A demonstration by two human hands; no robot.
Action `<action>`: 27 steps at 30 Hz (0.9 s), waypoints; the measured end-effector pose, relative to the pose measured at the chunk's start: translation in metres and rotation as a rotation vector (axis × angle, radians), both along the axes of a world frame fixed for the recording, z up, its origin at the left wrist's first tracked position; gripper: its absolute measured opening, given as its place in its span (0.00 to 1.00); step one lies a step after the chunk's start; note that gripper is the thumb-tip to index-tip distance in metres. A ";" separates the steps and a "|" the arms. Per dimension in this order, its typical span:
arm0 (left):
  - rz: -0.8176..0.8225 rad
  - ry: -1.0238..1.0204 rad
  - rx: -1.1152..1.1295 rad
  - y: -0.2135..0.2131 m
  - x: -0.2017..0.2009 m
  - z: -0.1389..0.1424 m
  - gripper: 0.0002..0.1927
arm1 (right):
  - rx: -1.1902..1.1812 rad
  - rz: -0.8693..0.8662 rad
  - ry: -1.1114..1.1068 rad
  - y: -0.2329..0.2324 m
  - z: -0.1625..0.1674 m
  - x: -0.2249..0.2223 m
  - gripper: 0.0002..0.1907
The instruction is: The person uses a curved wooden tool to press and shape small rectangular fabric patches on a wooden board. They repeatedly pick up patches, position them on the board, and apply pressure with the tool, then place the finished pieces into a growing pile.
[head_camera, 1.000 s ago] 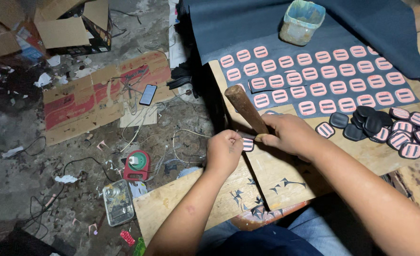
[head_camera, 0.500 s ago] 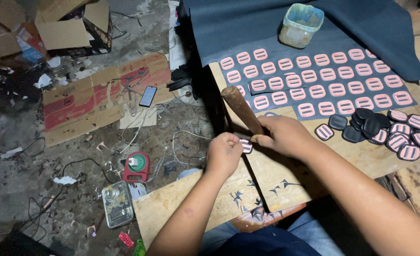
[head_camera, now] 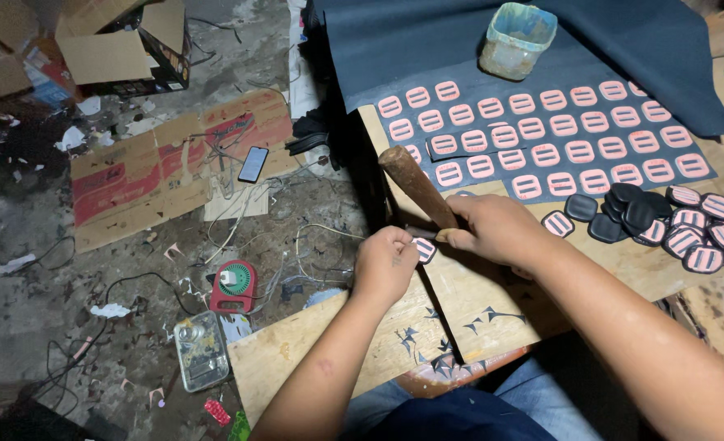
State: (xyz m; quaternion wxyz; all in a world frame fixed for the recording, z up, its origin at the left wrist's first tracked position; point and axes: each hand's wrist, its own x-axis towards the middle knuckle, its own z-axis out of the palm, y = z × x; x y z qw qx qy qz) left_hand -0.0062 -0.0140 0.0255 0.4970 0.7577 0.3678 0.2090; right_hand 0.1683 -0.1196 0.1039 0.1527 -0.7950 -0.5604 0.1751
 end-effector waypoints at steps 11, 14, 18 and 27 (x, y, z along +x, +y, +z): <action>0.035 -0.067 -0.015 -0.004 -0.001 -0.007 0.08 | 0.061 0.079 -0.029 -0.009 0.000 0.003 0.18; -0.009 -0.152 -0.128 -0.003 0.000 -0.012 0.08 | 0.080 0.036 -0.013 -0.006 -0.005 0.001 0.18; -0.006 -0.163 -0.103 -0.006 0.003 -0.013 0.05 | 0.104 0.029 0.043 -0.001 -0.008 -0.001 0.19; 0.006 -0.125 0.027 -0.007 -0.001 0.008 0.06 | -0.053 0.052 -0.028 -0.002 -0.002 0.012 0.18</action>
